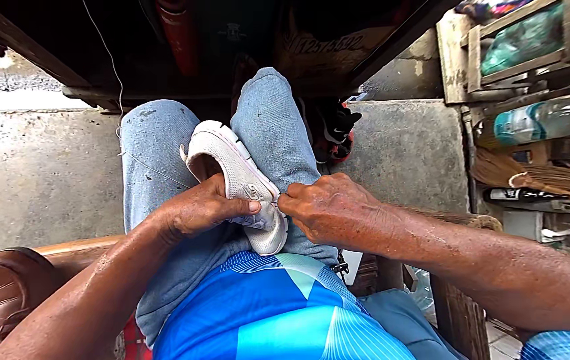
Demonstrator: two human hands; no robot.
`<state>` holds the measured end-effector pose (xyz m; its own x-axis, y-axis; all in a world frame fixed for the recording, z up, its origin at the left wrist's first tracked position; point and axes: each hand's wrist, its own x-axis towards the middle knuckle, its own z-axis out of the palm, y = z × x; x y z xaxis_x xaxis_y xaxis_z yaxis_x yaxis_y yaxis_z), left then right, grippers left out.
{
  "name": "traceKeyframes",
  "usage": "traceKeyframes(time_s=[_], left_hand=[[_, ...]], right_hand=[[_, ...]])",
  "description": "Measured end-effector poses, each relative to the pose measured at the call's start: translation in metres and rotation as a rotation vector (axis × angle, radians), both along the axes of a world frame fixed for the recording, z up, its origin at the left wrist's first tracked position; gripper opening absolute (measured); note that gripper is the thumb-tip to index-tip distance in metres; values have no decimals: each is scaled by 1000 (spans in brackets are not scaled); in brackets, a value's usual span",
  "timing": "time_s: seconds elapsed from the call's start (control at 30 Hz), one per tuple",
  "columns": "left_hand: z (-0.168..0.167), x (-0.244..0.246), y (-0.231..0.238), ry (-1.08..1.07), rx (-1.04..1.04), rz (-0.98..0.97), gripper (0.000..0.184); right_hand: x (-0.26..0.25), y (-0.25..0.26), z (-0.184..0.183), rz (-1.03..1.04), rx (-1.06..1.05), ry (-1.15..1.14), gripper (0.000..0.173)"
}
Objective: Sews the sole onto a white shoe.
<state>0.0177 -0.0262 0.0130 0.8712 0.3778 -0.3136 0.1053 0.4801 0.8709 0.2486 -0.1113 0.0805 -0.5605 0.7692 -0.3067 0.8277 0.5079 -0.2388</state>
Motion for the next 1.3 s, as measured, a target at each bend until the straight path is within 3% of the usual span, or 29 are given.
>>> traceKeyframes(time_s=[0.2, 0.43, 0.53, 0.6, 0.77, 0.8, 0.87, 0.93, 0.97, 1.03, 1.13, 1.3], left_hand=[[-3, 4, 1, -8, 14, -9, 14], [4, -12, 7, -43, 65, 6, 16], [9, -20, 7, 16, 221, 19, 16], [15, -31, 7, 109, 382, 55, 28], [22, -86, 26, 201, 725, 292, 34], [21, -100, 34, 258, 802, 359, 35], [22, -121, 45, 587, 1049, 490, 39], [26, -128, 50, 868, 1190, 463, 50], [30, -122, 46, 889, 1227, 443, 53], [38, -94, 28, 735, 1275, 379, 43], [28, -48, 14, 396, 1089, 182, 21], [8, -26, 23, 256, 1034, -156, 25]], right_hand=[[-3, 5, -6, -122, -82, 78, 10], [9, -5, 9, -192, -51, 286, 22], [10, -11, 12, -230, -53, 301, 24], [10, -15, 12, -229, -31, 328, 26], [12, -24, 5, -243, 10, 358, 29], [13, -25, 3, -249, 15, 361, 29], [12, -28, 3, -257, 20, 359, 29], [11, -30, 1, -266, 31, 365, 29], [11, -31, 0, -271, 32, 374, 30], [11, -31, -2, -280, 41, 396, 30], [11, -34, -3, -287, 38, 396, 31], [15, -40, -6, -317, 56, 404, 30]])
